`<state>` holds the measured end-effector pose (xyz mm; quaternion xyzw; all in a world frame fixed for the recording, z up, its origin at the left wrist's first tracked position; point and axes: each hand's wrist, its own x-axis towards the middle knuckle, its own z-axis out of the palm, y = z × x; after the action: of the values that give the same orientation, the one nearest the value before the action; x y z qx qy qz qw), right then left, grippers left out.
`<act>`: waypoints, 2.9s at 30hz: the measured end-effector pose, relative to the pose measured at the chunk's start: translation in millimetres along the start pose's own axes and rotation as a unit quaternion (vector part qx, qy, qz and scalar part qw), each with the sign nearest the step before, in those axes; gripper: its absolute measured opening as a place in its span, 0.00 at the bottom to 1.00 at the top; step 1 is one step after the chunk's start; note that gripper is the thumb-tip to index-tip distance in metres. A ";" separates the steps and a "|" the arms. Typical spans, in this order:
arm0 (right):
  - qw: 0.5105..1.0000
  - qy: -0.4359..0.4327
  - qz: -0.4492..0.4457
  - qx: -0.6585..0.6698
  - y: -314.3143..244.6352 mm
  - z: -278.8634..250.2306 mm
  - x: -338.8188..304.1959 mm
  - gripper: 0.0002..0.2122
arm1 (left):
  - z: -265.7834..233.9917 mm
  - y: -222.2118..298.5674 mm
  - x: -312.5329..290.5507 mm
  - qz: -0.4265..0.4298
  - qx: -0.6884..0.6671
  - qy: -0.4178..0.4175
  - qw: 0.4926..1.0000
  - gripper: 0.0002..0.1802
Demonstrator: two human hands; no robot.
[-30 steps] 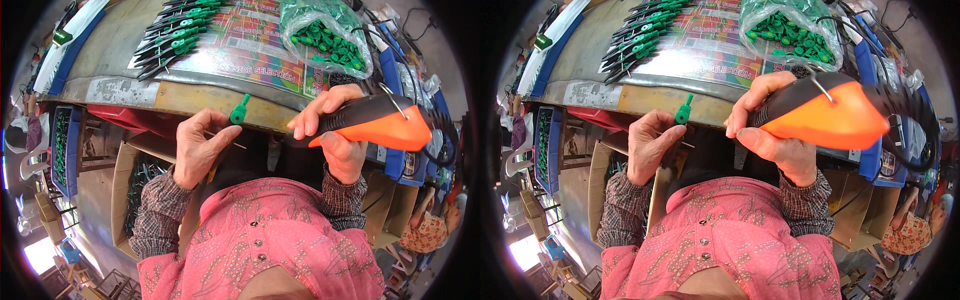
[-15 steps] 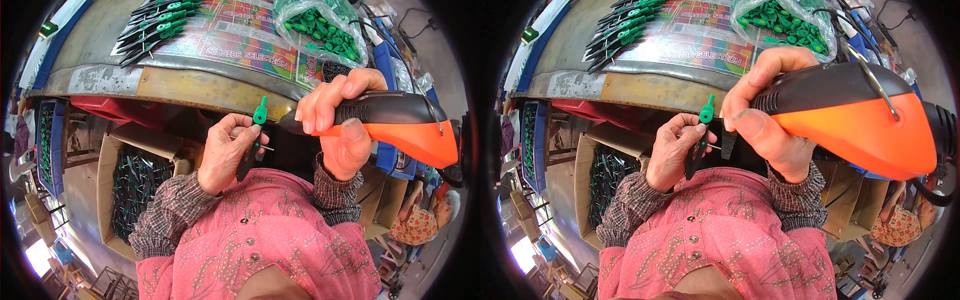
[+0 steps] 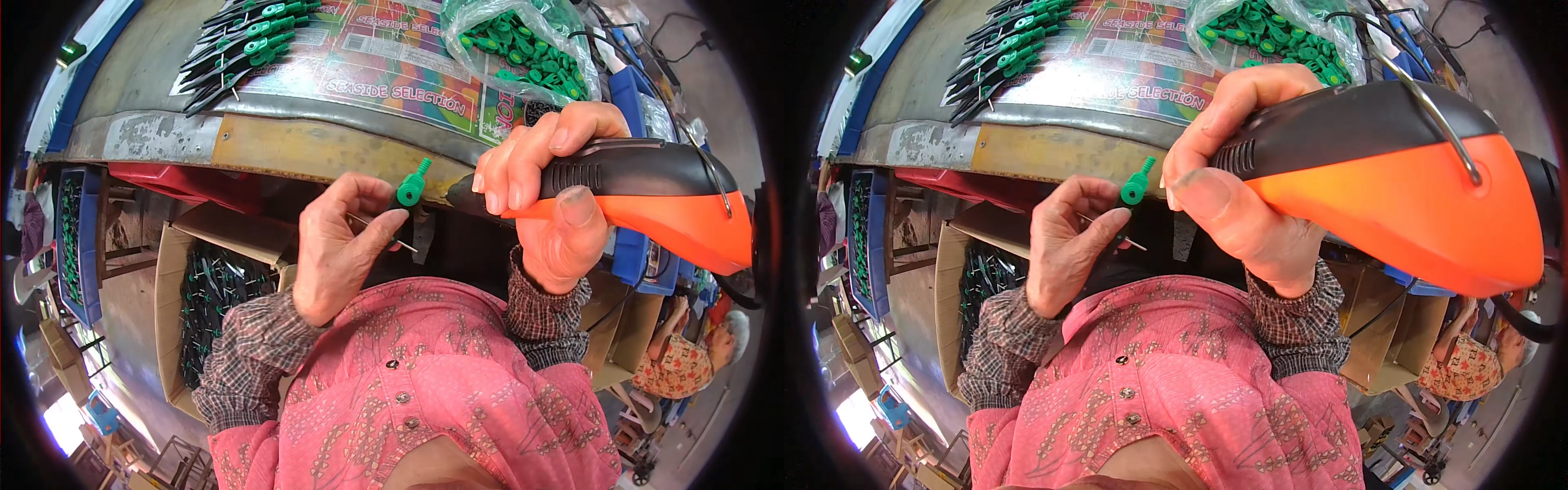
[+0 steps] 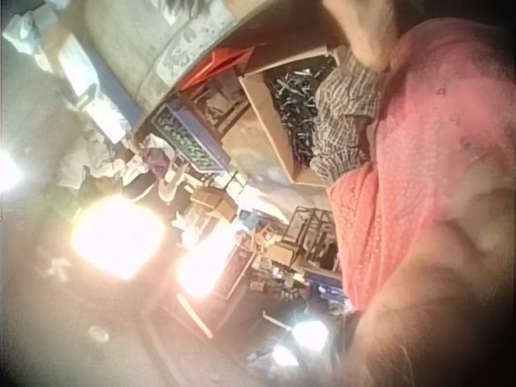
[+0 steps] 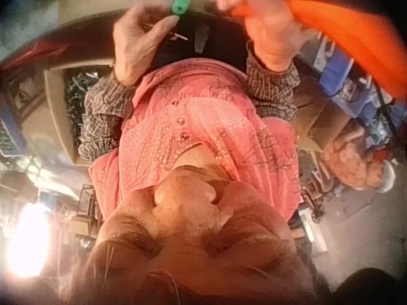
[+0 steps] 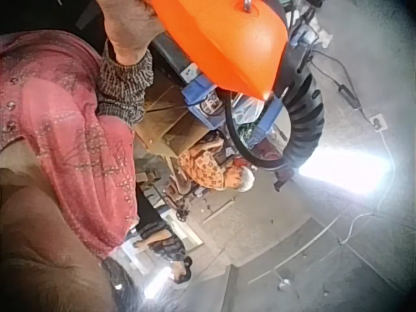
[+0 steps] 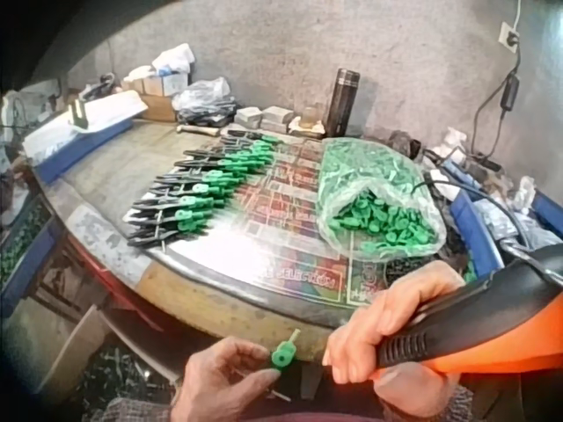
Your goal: The person assembles plastic compasses by joining legs with hinge pieces by hand, inserts small screws, fastens them using an electric screwdriver, and stacks the completed compasses on the workbench.
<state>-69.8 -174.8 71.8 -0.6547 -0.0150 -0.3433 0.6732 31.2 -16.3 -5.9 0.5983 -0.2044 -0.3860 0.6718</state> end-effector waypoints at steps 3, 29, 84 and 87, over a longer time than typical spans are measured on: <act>1.000 0.006 0.004 -0.003 -0.2 -2.6 -0.5 0.19 | -14.5 13.9 8.7 0.012 0.081 -0.032 0.996 0.11; 1.000 0.024 0.008 -0.003 3.7 -11.8 -1.7 0.20 | -2.9 12.5 41.0 0.366 0.539 -0.025 0.758 0.20; 0.993 -0.097 -0.006 0.059 27.6 -2.0 33.9 0.20 | -0.4 7.6 42.3 0.357 0.508 -0.016 0.784 0.09; 0.984 -0.010 -0.001 -0.176 20.8 4.6 29.5 0.16 | 0.4 5.9 43.2 0.365 0.498 -0.013 0.786 0.08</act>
<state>-35.3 -185.7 68.3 -0.7660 0.0386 -0.3349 0.5474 59.2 -49.7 -8.2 0.7253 -0.5803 0.0357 0.3686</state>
